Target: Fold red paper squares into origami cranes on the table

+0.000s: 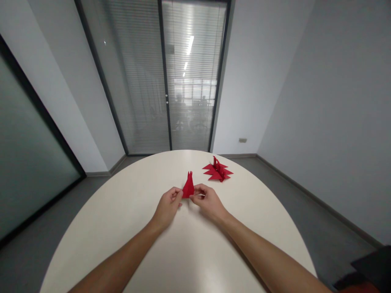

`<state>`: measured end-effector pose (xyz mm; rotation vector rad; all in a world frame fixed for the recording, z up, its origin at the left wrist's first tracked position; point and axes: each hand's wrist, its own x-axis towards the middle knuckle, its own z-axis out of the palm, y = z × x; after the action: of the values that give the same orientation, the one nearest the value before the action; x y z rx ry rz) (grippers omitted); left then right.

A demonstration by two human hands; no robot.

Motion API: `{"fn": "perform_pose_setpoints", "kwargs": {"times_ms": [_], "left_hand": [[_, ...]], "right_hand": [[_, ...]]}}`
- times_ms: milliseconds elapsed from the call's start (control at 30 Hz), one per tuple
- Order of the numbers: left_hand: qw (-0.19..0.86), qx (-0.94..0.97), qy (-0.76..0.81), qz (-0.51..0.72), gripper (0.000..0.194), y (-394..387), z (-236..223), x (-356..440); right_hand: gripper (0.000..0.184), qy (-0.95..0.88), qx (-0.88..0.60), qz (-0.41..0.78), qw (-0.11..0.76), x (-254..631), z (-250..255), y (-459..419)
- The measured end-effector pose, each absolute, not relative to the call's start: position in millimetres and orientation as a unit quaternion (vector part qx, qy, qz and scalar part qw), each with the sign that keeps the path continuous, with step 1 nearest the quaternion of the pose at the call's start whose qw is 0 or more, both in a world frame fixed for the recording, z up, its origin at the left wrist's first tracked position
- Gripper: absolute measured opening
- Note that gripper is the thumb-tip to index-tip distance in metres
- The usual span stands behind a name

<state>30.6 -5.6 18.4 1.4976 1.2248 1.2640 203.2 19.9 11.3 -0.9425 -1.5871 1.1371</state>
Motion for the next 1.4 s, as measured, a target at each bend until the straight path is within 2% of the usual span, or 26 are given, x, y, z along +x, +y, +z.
{"fn": "perform_pose_setpoints", "kwargs": {"times_ms": [133, 567, 633, 733, 833, 900, 1167, 1400], "left_hand": [[0.414, 0.586, 0.483, 0.502, 0.028, -4, 15, 30], [0.411, 0.562, 0.476, 0.536, 0.025, 4, 6, 29], [0.415, 0.556, 0.471, 0.544, 0.03, 5, 5, 28], [0.409, 0.572, 0.466, 0.536, 0.039, 6, 6, 27], [0.394, 0.591, 0.471, 0.523, 0.027, 4, 8, 27], [0.4, 0.592, 0.479, 0.51, 0.023, 3, 8, 27], [0.439, 0.568, 0.498, 0.487, 0.028, 2, 7, 25], [0.476, 0.539, 0.476, 0.506, 0.038, 3, 6, 26]], "right_hand": [[0.023, -0.635, -0.384, 0.466, 0.482, 203, 10, 22], [0.05, -0.595, -0.357, 0.511, 0.508, 205, 7, 23], [0.049, -0.606, -0.355, 0.512, 0.495, 205, 6, 24], [0.036, -0.628, -0.355, 0.503, 0.476, 205, 5, 25], [0.026, -0.637, -0.353, 0.502, 0.466, 206, 6, 25], [0.027, -0.634, -0.349, 0.517, 0.457, 208, 6, 26], [0.036, -0.62, -0.332, 0.569, 0.426, 213, 1, 31], [0.041, -0.619, -0.335, 0.564, 0.432, 215, 6, 28]]}}
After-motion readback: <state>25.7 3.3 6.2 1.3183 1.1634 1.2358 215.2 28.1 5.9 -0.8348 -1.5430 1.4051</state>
